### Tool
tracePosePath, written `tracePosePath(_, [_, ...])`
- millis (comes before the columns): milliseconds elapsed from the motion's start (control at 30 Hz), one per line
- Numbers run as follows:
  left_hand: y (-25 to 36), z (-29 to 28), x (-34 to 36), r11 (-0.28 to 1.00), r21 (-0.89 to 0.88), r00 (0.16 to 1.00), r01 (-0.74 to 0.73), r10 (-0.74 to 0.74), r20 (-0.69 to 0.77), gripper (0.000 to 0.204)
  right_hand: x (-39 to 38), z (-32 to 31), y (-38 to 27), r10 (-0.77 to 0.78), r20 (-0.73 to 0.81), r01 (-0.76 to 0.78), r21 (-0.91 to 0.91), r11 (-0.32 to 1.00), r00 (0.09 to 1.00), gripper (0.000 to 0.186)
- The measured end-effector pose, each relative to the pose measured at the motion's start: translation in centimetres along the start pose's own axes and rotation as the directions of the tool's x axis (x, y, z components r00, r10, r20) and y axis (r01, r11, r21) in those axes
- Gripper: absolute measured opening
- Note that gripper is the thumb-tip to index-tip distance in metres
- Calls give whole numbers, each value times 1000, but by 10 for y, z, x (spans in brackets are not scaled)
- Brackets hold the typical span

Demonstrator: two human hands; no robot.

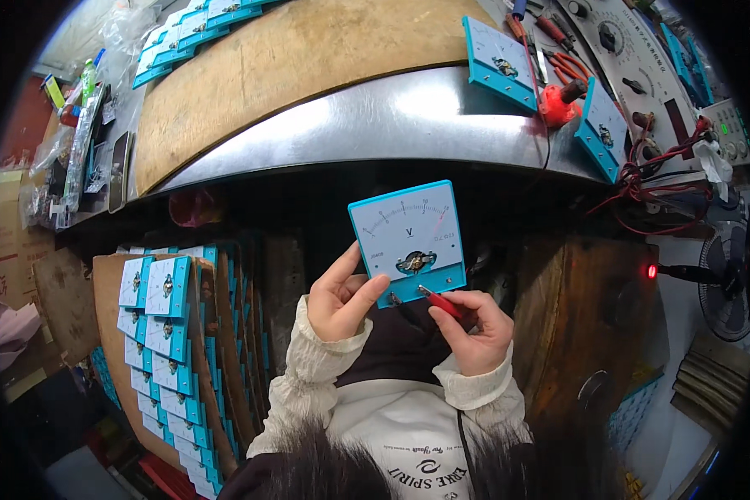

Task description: Testing analog voltmeters using a dedicated test rig and sorting them onto a stack.

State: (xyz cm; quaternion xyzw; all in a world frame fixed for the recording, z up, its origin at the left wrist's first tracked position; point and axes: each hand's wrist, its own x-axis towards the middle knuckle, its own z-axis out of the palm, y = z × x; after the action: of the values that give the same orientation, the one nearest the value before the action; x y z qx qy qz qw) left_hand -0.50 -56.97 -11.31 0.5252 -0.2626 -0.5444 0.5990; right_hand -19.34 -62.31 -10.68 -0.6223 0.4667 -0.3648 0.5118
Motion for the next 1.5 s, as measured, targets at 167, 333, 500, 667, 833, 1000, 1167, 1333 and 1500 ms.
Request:
tracePosePath(167, [6,1,0,1000,13,1000,-27,27,-8,63,2,3,-1,-22,5,22,-20,1000,1000,23])
tracePosePath(333, [5,0,0,1000,4,1000,-20,20,-9,64,4,5,-1,-30,1,30,-4,1000,1000,23])
tracePosePath(500, [1,2,0,999,0,998,-49,49,-29,64,4,3,0,-11,-20,11,2,1000,1000,22])
tracePosePath(667, [5,22,3,999,-42,996,-21,17,-90,62,4,-5,-3,-21,-28,20,-16,1000,999,22])
tracePosePath(833, [11,33,5,968,24,939,-248,247,-241,52,7,-24,-6,-225,-233,247,73,966,946,15])
tracePosePath(1000, [24,41,-14,951,281,914,-128,224,-340,45,0,-14,-13,-83,-81,93,126,988,993,23])
tracePosePath(1167, [57,-8,-74,848,530,669,-22,406,-622,47,-6,34,-16,-423,215,428,25,904,880,20])
tracePosePath(1333, [101,-156,-275,425,786,-39,448,888,-458,26,10,35,6,-101,319,143,-112,983,942,16])
tracePosePath(1500, [80,-235,-472,659,557,-211,506,720,-661,33,41,25,29,-12,332,136,-353,925,943,22])
